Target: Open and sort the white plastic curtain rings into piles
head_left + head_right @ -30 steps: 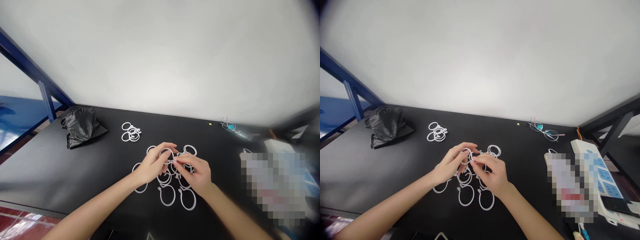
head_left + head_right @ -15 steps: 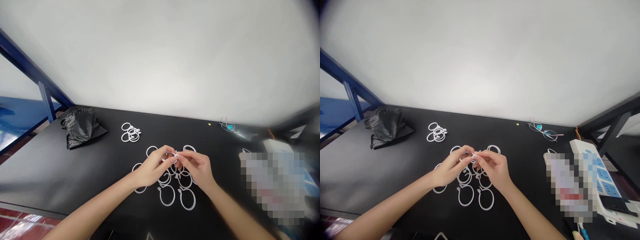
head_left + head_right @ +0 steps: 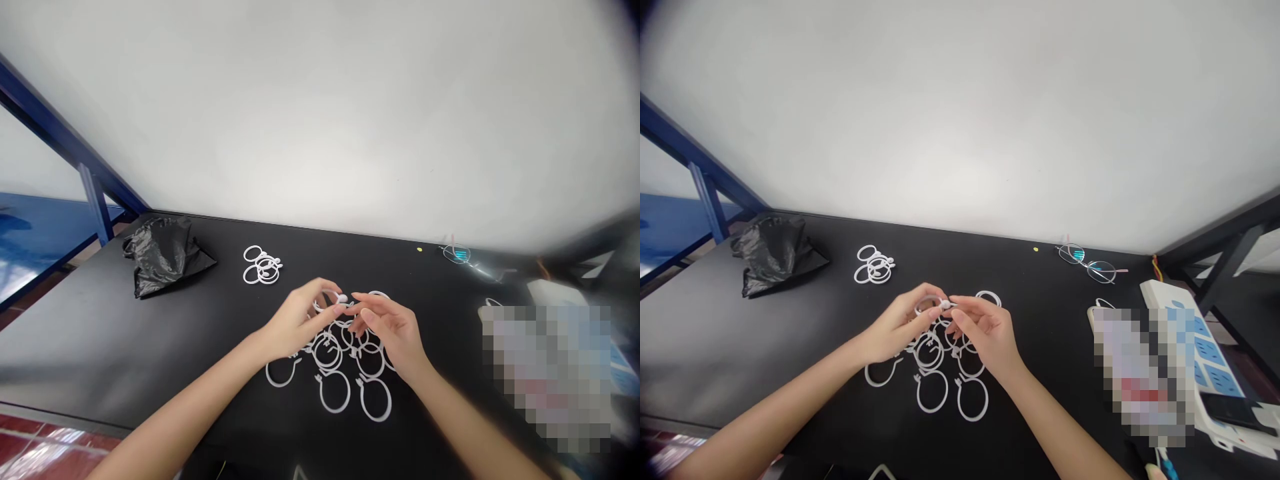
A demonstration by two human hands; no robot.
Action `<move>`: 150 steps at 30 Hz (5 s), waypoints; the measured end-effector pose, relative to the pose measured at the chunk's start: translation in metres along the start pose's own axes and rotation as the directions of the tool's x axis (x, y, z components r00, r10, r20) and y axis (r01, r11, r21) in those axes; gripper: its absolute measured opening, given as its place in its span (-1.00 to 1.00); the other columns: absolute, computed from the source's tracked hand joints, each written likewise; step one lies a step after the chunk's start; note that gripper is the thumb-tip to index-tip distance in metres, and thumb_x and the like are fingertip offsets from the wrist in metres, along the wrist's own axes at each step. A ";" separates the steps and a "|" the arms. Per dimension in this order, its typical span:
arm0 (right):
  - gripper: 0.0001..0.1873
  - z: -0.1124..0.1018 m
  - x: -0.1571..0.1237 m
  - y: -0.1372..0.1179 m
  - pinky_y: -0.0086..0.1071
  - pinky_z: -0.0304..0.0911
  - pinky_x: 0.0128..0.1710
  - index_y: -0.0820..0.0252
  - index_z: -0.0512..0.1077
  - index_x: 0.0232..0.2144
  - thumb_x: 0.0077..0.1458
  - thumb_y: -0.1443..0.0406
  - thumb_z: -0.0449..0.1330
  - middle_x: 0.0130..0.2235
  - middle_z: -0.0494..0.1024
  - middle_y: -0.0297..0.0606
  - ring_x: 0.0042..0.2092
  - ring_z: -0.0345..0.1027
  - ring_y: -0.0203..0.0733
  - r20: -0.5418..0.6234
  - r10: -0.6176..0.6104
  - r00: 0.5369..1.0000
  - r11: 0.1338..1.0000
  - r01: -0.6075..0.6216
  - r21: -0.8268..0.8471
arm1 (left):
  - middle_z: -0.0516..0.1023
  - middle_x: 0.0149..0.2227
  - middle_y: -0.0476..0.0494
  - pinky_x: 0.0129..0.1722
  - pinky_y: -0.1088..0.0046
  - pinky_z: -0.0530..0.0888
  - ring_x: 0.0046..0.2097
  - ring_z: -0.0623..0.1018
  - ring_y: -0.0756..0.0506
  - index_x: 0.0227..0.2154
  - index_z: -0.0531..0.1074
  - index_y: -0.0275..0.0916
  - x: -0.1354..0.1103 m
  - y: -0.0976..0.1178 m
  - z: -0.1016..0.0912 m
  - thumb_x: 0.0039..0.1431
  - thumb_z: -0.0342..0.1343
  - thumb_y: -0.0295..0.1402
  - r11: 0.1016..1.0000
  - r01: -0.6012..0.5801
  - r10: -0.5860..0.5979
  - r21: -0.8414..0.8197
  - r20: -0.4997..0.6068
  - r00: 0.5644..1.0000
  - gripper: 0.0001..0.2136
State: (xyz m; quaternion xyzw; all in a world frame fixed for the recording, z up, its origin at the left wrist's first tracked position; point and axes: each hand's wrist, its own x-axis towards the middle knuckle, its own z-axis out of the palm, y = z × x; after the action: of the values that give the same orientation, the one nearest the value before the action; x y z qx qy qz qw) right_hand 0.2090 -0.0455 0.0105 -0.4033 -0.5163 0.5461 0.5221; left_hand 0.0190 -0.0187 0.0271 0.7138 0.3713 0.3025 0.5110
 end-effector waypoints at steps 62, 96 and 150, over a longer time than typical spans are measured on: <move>-0.72 0.004 -0.007 0.005 -0.34 0.46 -0.41 0.06 0.51 -0.08 0.13 0.38 0.22 -0.29 0.58 -0.22 -0.36 0.46 -0.22 0.247 -0.429 0.869 0.671 0.489 -0.557 | 0.52 -0.48 -0.05 -0.40 0.51 0.41 -0.47 0.43 0.03 -0.32 0.55 -0.29 0.005 -0.018 -0.017 0.21 0.10 -0.33 0.974 -0.054 0.076 0.218 -0.092 0.993 -0.83; -0.84 0.011 -0.011 0.003 -0.31 0.44 -0.42 0.06 0.57 -0.36 0.14 0.41 0.23 -0.43 0.64 -0.32 -0.43 0.52 -0.19 0.141 -0.359 0.923 0.838 0.385 -0.387 | 0.20 -0.54 0.10 -0.45 0.52 0.24 -0.49 0.22 0.04 -0.27 0.33 -0.24 -0.002 -0.015 0.003 0.31 -0.03 -0.15 0.969 -0.095 0.102 0.226 -0.019 0.995 -0.76; -0.84 0.006 -0.007 0.007 -0.35 0.40 -0.38 0.20 0.54 -0.29 0.12 0.49 0.21 -0.43 0.60 -0.26 -0.42 0.46 -0.24 0.123 -0.469 0.875 0.726 0.461 -0.510 | 0.45 -0.11 -0.14 0.00 0.29 0.41 -0.05 0.46 -0.13 -0.14 0.39 -0.20 0.004 -0.026 -0.059 0.21 0.05 -0.41 0.790 -0.163 0.242 0.591 -0.056 0.969 -0.83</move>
State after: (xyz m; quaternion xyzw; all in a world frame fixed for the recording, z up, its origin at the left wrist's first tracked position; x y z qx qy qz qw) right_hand 0.2025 -0.0524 0.0042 -0.3918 -0.7256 0.2330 0.5154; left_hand -0.0321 0.0197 0.0197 0.8504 0.3992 0.2727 0.2077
